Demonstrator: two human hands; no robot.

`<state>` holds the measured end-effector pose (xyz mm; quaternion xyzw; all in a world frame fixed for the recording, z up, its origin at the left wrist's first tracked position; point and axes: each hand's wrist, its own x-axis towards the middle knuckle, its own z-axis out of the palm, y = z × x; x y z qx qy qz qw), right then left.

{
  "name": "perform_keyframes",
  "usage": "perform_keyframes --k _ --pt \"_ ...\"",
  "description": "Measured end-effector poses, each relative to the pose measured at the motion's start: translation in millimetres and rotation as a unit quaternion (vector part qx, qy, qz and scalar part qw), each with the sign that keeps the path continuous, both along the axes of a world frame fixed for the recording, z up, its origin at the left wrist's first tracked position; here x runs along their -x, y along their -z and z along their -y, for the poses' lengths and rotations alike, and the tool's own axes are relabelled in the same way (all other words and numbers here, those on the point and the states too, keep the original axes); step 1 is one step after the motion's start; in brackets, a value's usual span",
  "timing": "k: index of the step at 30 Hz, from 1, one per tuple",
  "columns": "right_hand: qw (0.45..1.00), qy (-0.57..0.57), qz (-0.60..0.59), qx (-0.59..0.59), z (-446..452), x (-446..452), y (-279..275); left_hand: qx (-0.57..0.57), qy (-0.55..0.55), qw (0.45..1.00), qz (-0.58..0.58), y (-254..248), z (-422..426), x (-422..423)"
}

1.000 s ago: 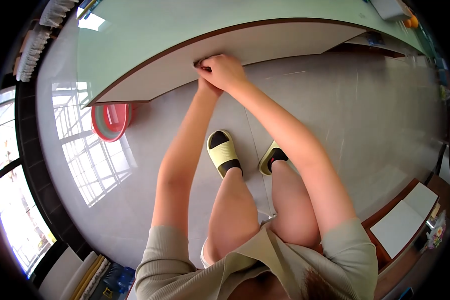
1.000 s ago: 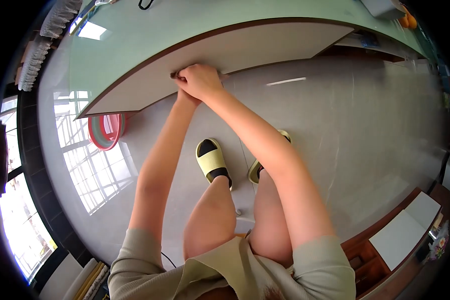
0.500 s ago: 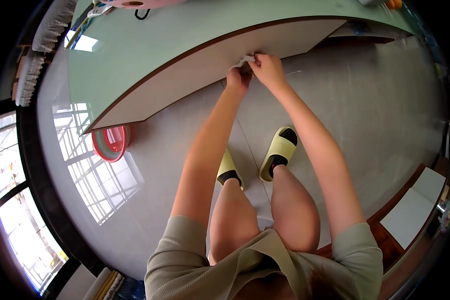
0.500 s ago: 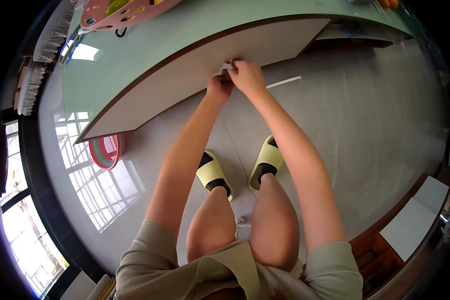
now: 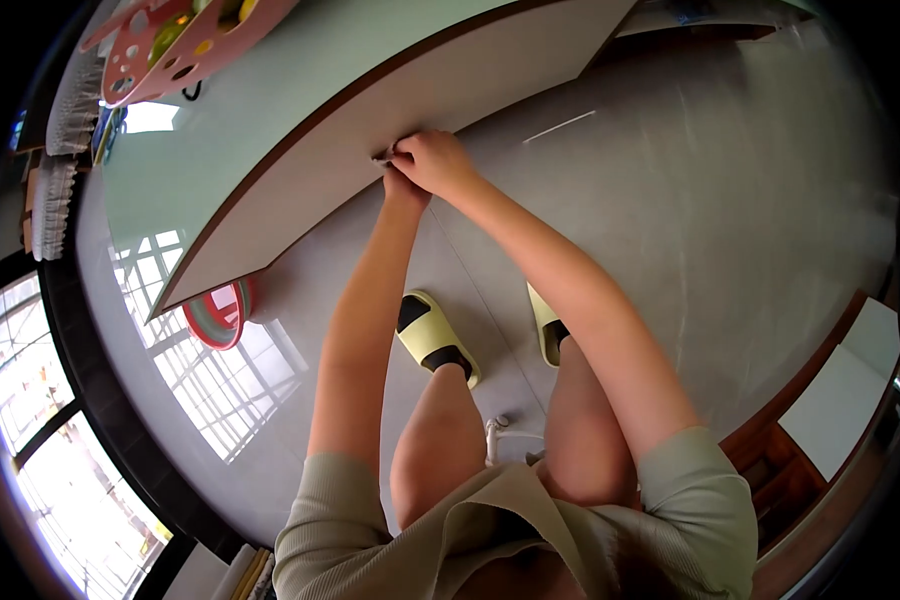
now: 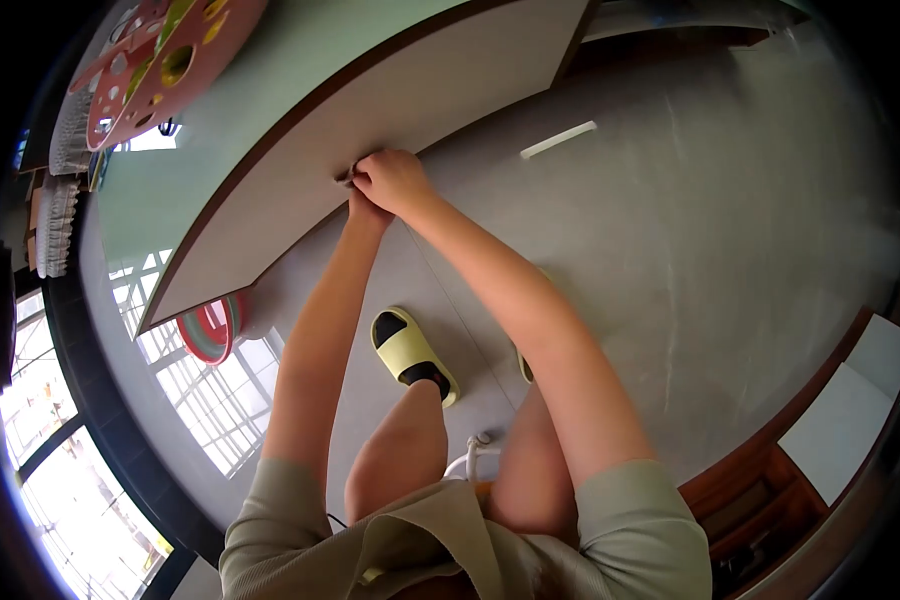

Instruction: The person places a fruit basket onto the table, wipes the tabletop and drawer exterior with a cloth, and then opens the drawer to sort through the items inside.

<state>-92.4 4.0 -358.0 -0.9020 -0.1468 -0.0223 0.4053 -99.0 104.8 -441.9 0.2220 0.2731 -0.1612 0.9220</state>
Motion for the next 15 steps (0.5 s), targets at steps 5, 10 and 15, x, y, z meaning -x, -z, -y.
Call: perform_keyframes --k 5,10,15 --pt "0.999 0.039 0.010 -0.005 46 -22 16 0.007 0.002 0.999 -0.038 -18 66 -24" --pt "0.991 0.135 0.007 -0.012 118 -48 19 0.009 0.026 1.000 0.005 -16 128 -56" --pt "0.991 0.127 -0.019 0.025 149 -59 25 0.050 0.052 0.997 -0.034 -29 137 -69"
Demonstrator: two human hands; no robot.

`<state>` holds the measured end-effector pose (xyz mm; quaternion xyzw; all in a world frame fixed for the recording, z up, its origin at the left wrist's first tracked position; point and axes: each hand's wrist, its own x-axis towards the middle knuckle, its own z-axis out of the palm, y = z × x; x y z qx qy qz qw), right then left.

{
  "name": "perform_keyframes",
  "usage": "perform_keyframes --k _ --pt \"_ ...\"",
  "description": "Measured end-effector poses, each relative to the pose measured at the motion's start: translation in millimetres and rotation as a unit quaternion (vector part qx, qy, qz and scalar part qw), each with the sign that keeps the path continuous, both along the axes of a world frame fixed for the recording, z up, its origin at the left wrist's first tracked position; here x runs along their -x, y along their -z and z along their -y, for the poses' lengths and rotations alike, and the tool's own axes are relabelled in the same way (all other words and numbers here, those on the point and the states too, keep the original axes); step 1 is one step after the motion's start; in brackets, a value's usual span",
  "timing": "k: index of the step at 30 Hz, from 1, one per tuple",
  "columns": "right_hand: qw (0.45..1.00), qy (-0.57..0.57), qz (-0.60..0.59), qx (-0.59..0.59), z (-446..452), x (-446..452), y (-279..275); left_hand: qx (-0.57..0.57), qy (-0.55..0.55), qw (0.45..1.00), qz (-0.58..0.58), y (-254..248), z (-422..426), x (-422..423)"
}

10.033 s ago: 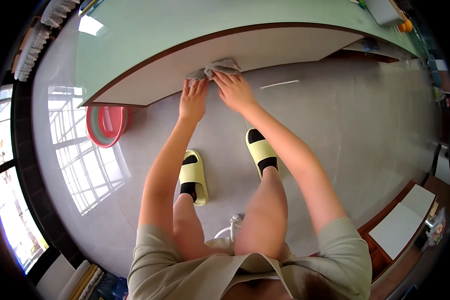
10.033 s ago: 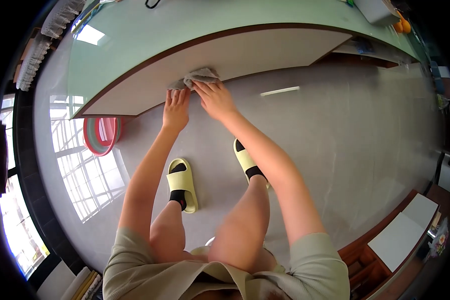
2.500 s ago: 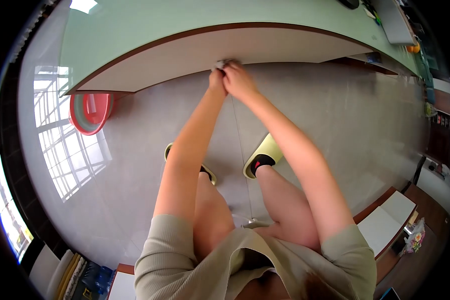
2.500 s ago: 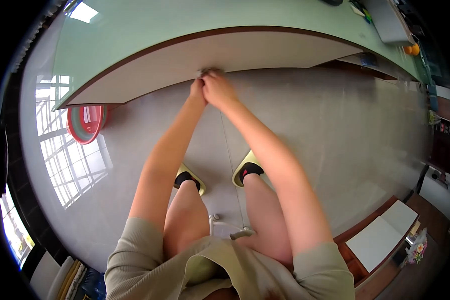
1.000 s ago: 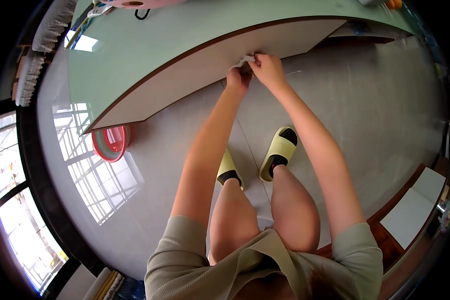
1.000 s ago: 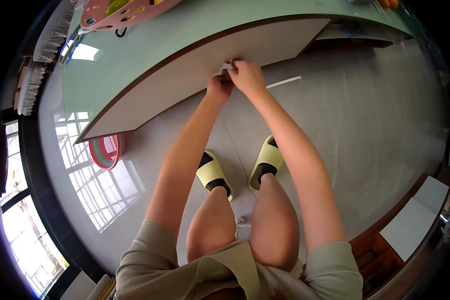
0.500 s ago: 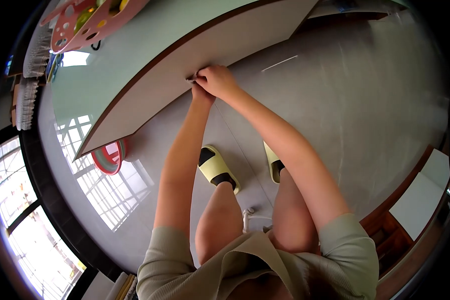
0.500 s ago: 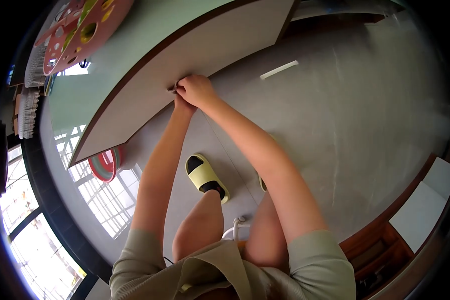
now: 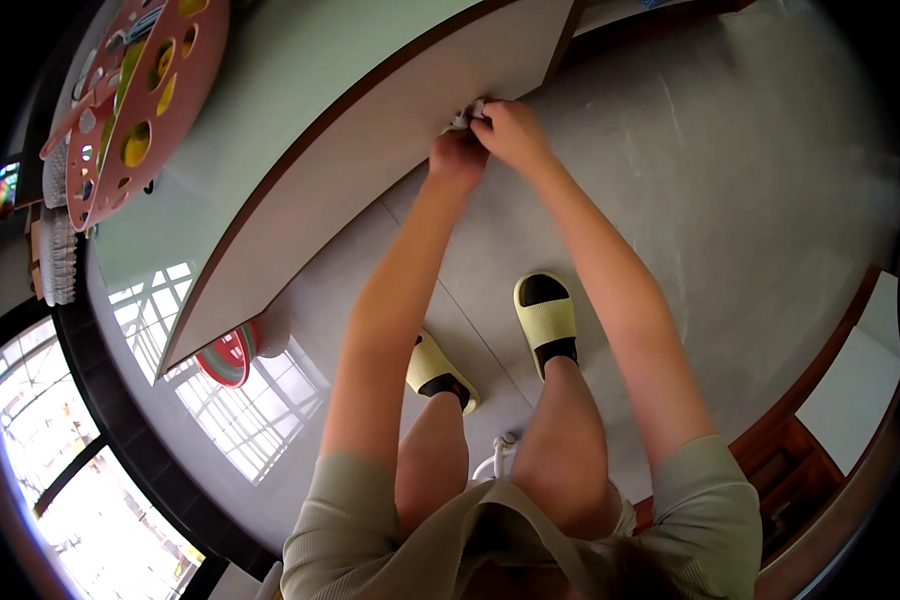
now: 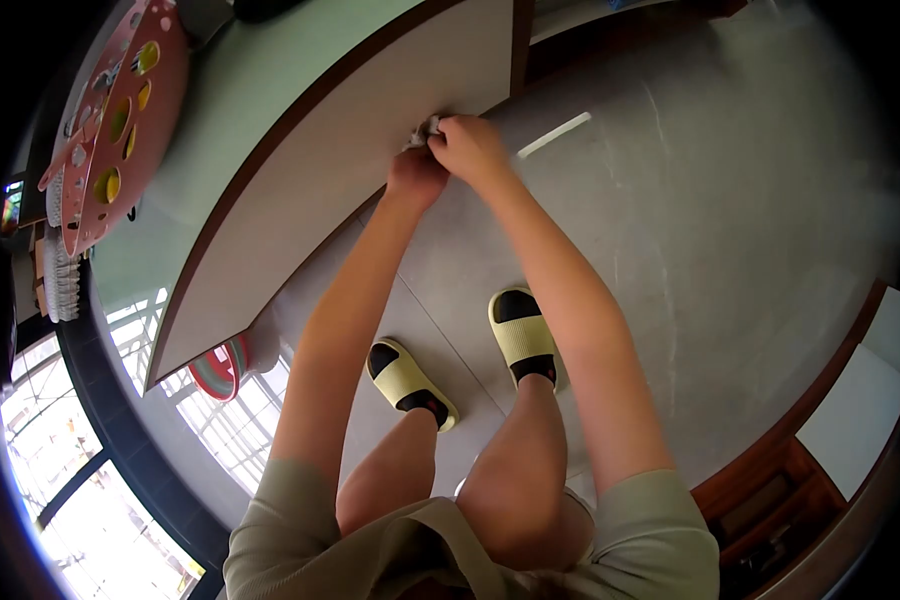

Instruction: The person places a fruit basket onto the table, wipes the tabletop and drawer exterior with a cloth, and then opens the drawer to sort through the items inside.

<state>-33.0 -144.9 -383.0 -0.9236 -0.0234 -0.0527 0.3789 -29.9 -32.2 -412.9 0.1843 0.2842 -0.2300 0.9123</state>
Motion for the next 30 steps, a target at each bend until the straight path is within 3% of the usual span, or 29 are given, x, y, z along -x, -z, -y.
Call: perform_keyframes --k 8,11,13,17,21,25,28,30 --pt "0.996 -0.027 0.059 -0.063 -27 13 -25 -0.023 0.051 0.998 0.041 -41 -41 16" --pt "0.987 0.021 0.079 -0.139 -15 9 -15 0.108 0.039 0.987 0.112 -27 -24 5" --pt "0.971 0.075 0.120 -0.191 -6 2 -7 0.010 0.011 0.999 0.043 -38 5 -2" --pt "0.931 0.151 0.162 -0.289 20 -14 0 -0.044 0.068 0.995 0.060 -43 49 -20" --pt "0.937 0.282 0.093 -0.182 35 -31 2 -0.087 0.101 0.989 0.070 -46 88 -40" --pt "0.952 0.262 -0.013 -0.159 50 -40 11 -0.136 0.129 0.979 0.078 -44 106 -45" --pt "0.940 0.276 -0.090 -0.181 56 -50 27 -0.104 0.119 0.985 0.070 -31 108 -43" --pt "0.931 0.293 -0.092 -0.199 56 -54 42 -0.114 0.123 0.984 0.068 -15 106 -44"
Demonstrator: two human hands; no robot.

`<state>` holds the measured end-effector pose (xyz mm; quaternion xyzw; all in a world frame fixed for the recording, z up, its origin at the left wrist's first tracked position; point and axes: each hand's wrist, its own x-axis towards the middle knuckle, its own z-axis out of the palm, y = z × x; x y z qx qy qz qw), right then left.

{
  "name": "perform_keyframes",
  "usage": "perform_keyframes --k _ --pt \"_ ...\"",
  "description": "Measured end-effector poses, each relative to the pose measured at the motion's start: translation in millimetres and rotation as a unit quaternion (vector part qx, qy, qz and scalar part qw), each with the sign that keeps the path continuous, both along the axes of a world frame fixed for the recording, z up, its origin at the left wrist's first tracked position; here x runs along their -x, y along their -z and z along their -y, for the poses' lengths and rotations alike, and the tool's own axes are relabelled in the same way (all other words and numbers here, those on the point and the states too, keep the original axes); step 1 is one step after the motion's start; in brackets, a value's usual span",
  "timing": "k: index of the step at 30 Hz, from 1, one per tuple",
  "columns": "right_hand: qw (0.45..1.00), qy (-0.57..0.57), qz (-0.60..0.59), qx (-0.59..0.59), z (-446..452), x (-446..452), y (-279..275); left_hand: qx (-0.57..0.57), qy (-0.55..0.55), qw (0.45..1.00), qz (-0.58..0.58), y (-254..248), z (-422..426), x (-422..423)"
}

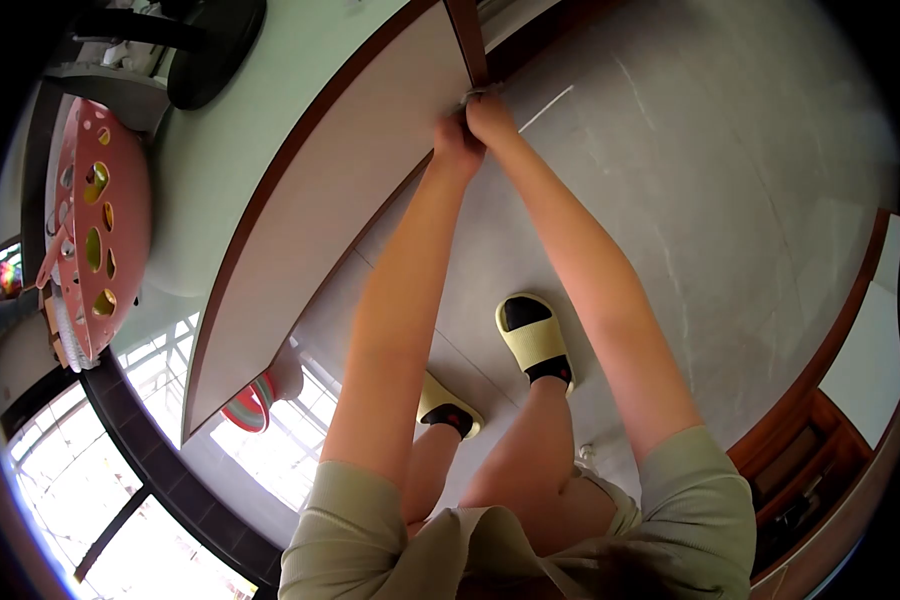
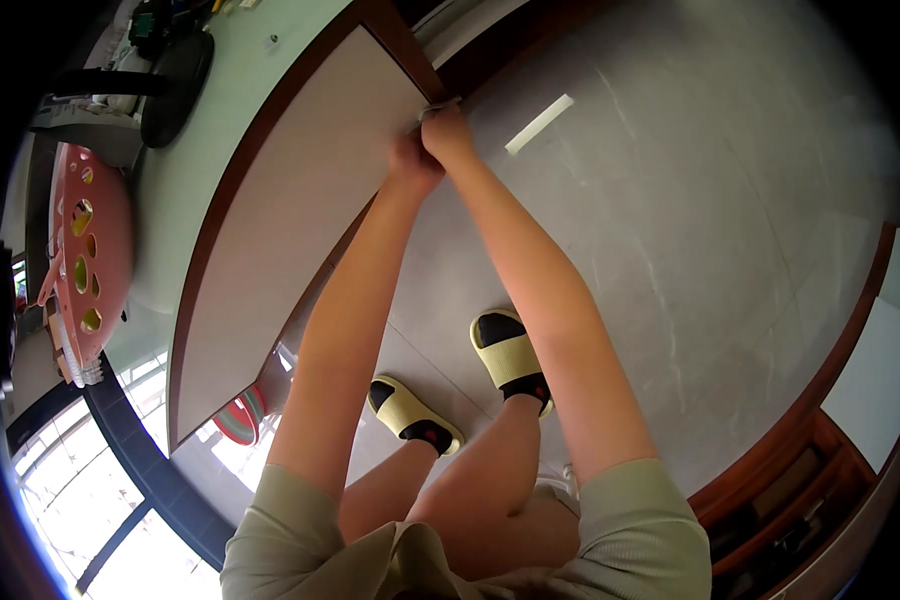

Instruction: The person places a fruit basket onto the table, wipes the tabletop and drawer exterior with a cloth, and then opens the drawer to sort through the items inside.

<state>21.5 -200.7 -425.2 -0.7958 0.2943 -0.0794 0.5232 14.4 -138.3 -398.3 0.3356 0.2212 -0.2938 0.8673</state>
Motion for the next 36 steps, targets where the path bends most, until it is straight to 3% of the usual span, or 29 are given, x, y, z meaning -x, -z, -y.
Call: perform_keyframes --k 4,8,9,11,14,17,21,24,27,31,36 --pt "0.998 -0.015 -0.014 -0.062 1 -5 30 0.026 -0.028 0.998 -0.053 48 -12 -3" --pt "0.975 -0.097 -0.080 -0.181 -15 4 59 -0.041 -0.150 0.984 -0.084 72 -37 13" --pt "0.987 -0.091 -0.042 -0.128 -27 14 57 -0.046 -0.160 0.983 -0.079 72 -47 19" --pt "0.985 -0.063 -0.018 -0.160 -44 23 55 0.014 -0.176 0.980 -0.093 68 -68 28" --pt "0.984 -0.109 -0.066 -0.127 -62 38 23 0.007 -0.142 0.985 -0.097 44 -97 42" --pt "0.983 -0.181 -0.033 0.024 -83 51 5 0.009 -0.139 0.986 -0.091 45 -122 52" --pt "0.979 -0.201 0.000 -0.046 -101 68 -29 -0.075 -0.075 0.994 0.004 -20 -149 81" --pt "0.966 -0.199 0.116 -0.120 -118 94 -90 -0.148 0.008 0.984 0.103 -76 -178 99" --pt "0.912 -0.214 0.175 -0.301 -128 106 -125 -0.294 0.087 0.928 0.212 -144 -194 110" --pt "0.889 -0.220 0.221 -0.335 -136 145 -178 -0.359 0.066 0.870 0.332 -190 -204 129" --pt "0.889 -0.274 0.262 -0.256 -157 169 -239 -0.403 -0.068 0.829 0.381 -233 -222 159"
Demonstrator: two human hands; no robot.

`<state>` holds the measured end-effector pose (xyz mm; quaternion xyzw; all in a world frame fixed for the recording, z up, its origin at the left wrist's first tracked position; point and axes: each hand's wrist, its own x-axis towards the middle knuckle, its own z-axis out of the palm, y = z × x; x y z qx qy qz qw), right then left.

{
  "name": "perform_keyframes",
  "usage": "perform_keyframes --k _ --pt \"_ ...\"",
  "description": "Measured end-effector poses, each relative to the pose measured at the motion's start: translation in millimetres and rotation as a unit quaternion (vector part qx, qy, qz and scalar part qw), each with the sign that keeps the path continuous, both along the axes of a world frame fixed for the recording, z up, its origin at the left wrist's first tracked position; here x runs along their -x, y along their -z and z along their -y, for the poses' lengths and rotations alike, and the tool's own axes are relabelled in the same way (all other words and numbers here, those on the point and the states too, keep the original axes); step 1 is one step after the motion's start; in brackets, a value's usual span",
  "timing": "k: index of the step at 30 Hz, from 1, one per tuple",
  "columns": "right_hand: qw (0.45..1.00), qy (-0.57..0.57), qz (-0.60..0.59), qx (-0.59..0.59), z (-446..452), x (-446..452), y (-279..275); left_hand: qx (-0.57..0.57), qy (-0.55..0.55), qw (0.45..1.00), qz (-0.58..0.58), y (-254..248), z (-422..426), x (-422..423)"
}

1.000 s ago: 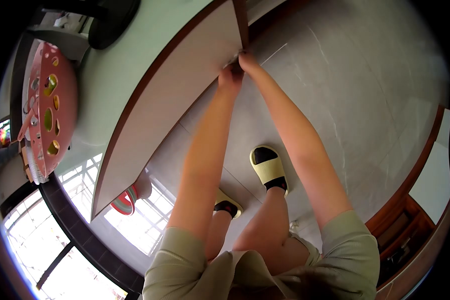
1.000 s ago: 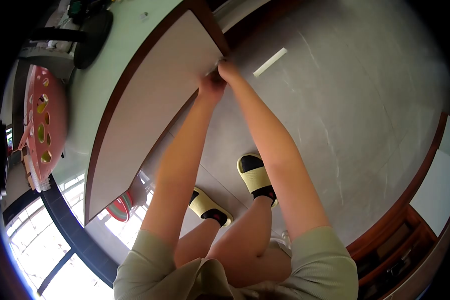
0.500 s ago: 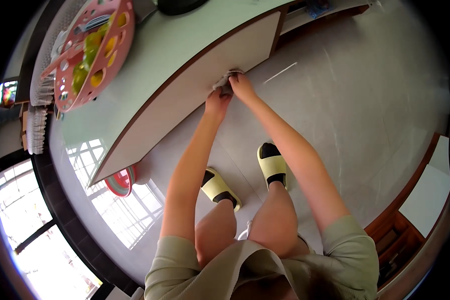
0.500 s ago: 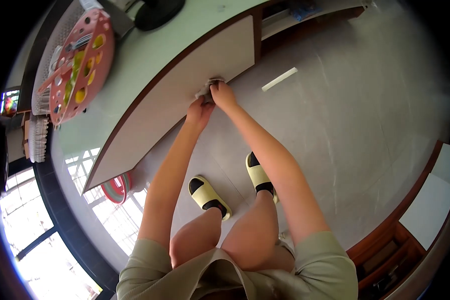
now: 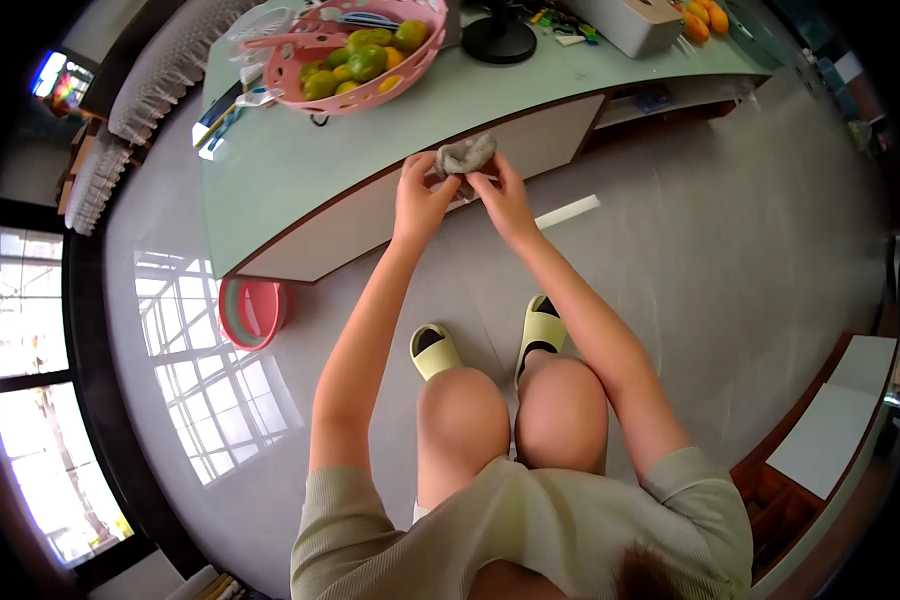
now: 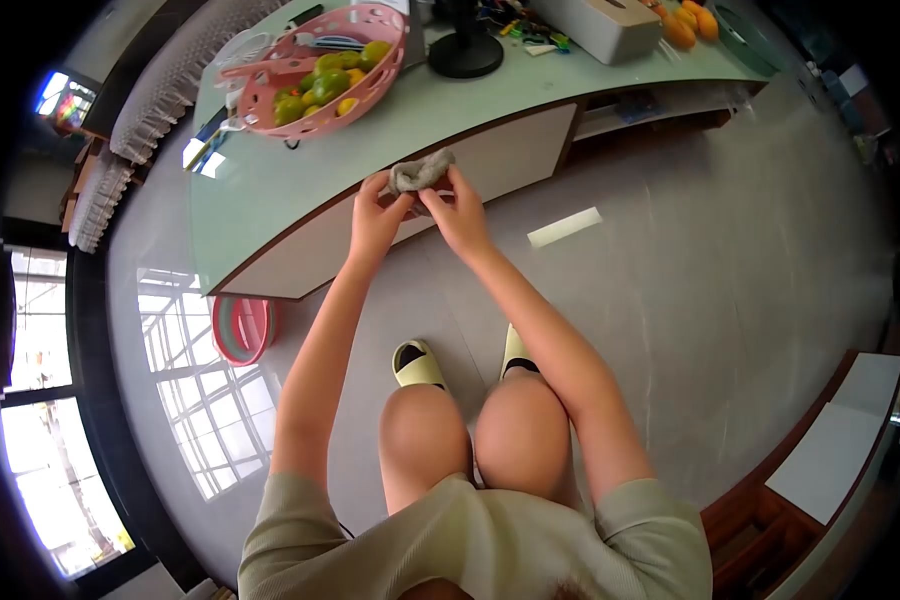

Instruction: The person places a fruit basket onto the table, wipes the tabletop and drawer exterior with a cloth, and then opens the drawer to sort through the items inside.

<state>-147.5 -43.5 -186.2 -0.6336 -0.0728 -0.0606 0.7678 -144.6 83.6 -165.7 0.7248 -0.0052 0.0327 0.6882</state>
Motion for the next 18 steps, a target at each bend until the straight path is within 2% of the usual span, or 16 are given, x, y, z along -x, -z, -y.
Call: perform_keyframes --k 2,4,6,10,12,13,15,17,18 --pt "0.996 0.004 0.033 0.083 -13 -1 -8 -0.021 -0.064 0.997 0.048 -8 -18 6" --pt "0.997 -0.027 0.014 0.075 -27 -1 -20 -0.041 -0.048 0.998 0.007 -25 -42 10" --pt "0.997 -0.059 -0.028 0.044 -44 -3 -31 -0.046 -0.056 0.997 0.005 -36 -62 11" --pt "0.995 -0.099 -0.026 -0.020 -87 -24 -48 -0.033 -0.088 0.995 0.020 -54 -94 5" --pt "0.985 -0.090 -0.137 -0.049 -103 -31 -60 -0.066 -0.108 0.992 0.017 -59 -103 10" --pt "0.974 -0.081 -0.206 -0.051 -106 -31 -67 -0.149 -0.123 0.980 0.048 -49 -111 9" --pt "0.977 -0.082 -0.193 -0.040 -104 -23 -69 -0.310 -0.145 0.934 0.106 -20 -127 7" --pt "0.982 -0.109 -0.156 0.000 -92 -14 -64 -0.203 -0.103 0.972 0.056 -21 -129 27" --pt "0.977 -0.115 -0.179 0.001 -86 -8 -59 -0.137 -0.064 0.988 0.025 -11 -134 33"
